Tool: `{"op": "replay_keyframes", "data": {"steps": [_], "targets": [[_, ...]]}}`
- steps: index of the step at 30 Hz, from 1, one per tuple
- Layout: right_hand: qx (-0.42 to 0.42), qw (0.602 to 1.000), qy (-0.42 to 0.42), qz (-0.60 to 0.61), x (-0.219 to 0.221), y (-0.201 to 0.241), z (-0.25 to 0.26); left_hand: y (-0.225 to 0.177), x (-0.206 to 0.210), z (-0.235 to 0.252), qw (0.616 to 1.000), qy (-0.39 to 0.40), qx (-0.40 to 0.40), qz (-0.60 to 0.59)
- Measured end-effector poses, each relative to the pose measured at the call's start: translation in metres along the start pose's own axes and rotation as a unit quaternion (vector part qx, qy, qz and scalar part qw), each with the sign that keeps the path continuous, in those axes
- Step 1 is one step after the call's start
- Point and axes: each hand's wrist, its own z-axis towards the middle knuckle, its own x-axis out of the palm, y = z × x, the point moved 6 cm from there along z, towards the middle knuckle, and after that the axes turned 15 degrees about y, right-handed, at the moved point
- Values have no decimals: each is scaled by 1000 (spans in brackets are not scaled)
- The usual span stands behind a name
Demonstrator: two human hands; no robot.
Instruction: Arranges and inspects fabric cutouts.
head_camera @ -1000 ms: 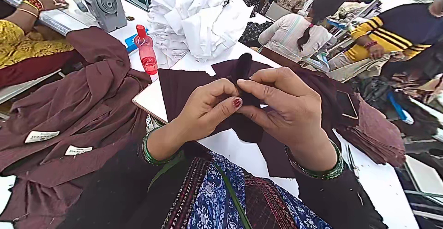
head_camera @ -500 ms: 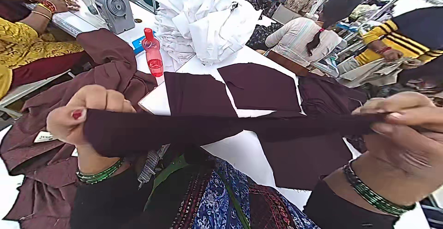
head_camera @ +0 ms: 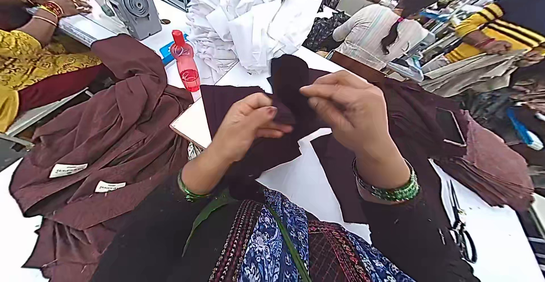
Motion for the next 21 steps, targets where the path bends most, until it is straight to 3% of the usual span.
{"op": "replay_keyframes", "data": {"steps": [2,4,6,7,9,11,13,15,17,19,21], "targets": [[-83,996,7,-10,1,36,8,-26,22,5,980,46,120,149],[-115,991,-49,-55,-10,51,7,-50,20,-6,921,-25,232,312],[-127,985,-101,-50,-25,55,-2,-50,-4,-18,888,-67,242,384],[-127,985,-115,-30,-32,55,-8,-39,-19,-20,908,-45,210,360],[-122,984,-127,32,-42,54,-20,4,-33,-23,973,58,123,188],[-117,980,-141,83,-49,46,-25,36,-18,-23,981,179,63,34],[-117,976,-154,103,-53,31,-21,44,-7,-19,968,238,64,-56],[-106,976,-145,122,-53,9,-12,45,-10,-16,976,178,93,-89],[-30,983,-121,133,-40,-26,1,49,-28,-16,991,40,93,-86],[140,976,-77,147,-10,-83,5,58,-51,-19,991,-134,10,-12],[290,944,-2,159,21,-123,-8,76,-82,-27,955,-258,-115,93]]}}
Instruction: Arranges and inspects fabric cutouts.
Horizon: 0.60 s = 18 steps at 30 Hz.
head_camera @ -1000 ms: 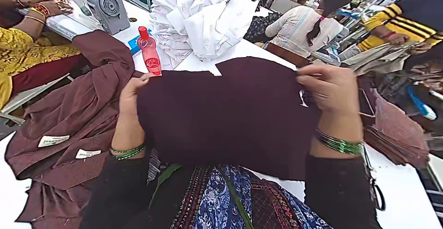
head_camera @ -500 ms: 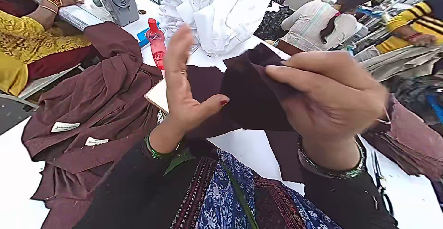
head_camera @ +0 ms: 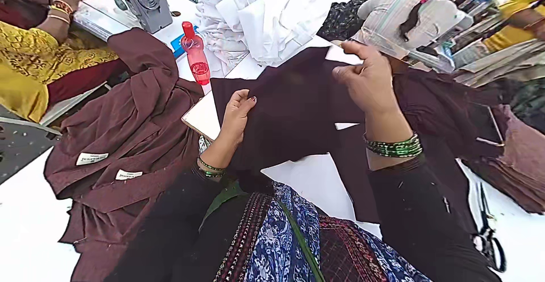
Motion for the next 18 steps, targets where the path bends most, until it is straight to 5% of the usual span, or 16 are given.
{"op": "replay_keyframes", "data": {"steps": [5,9,14,18], "targets": [[59,994,72,50,40,-58,-61,45,-55,28,962,-26,-140,233],[69,986,118,95,75,-99,-135,40,-54,61,956,-17,-174,237],[113,979,85,149,80,-115,-217,9,-55,70,945,-89,-22,314],[147,970,31,193,84,-128,-279,25,-72,52,930,-89,-170,313]]}}
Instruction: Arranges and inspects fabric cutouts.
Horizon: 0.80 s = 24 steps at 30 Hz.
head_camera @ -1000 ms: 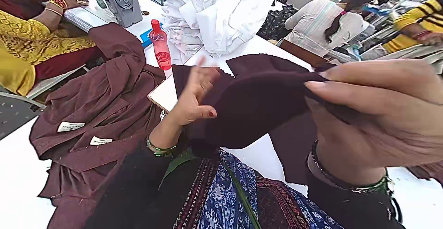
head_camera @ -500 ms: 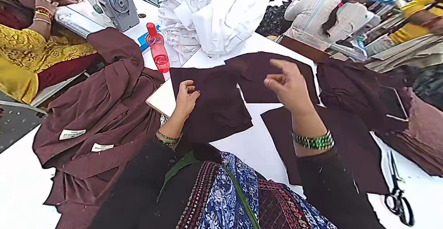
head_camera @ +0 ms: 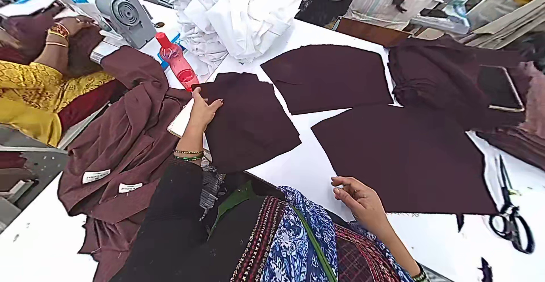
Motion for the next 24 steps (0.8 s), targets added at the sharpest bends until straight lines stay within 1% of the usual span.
{"op": "replay_keyframes", "data": {"steps": [2,4,6,8,9,11,13,15,17,21,22,24], "targets": [[-11,999,-41,9,-2,-13,-20,1,-1,-10,999,22,-38,30],[-43,996,-80,-13,-4,-20,-37,3,1,-19,995,35,-59,66],[-95,988,-113,-49,-6,-26,-45,9,0,-18,989,19,-67,130],[-137,980,-125,-70,-6,-29,-46,7,1,-9,981,14,-75,181],[-149,978,-124,-76,-5,-29,-45,5,5,-6,981,26,-77,177],[-165,975,-122,-82,-4,-28,-45,-6,22,-10,990,54,-61,119],[-174,974,-120,-82,-5,-25,-43,-26,32,-18,997,49,-42,44],[-180,974,-116,-78,-6,-25,-44,-37,28,-26,999,24,-31,5],[-190,973,-110,-69,-6,-25,-44,-29,17,-33,999,12,-38,-3],[-197,973,-103,-66,-6,-24,-43,10,-5,-44,995,14,-93,16],[-196,973,-103,-72,-6,-23,-43,16,-8,-46,995,12,-99,13],[-195,972,-104,-84,-6,-22,-43,23,-13,-46,996,-17,-88,0]]}}
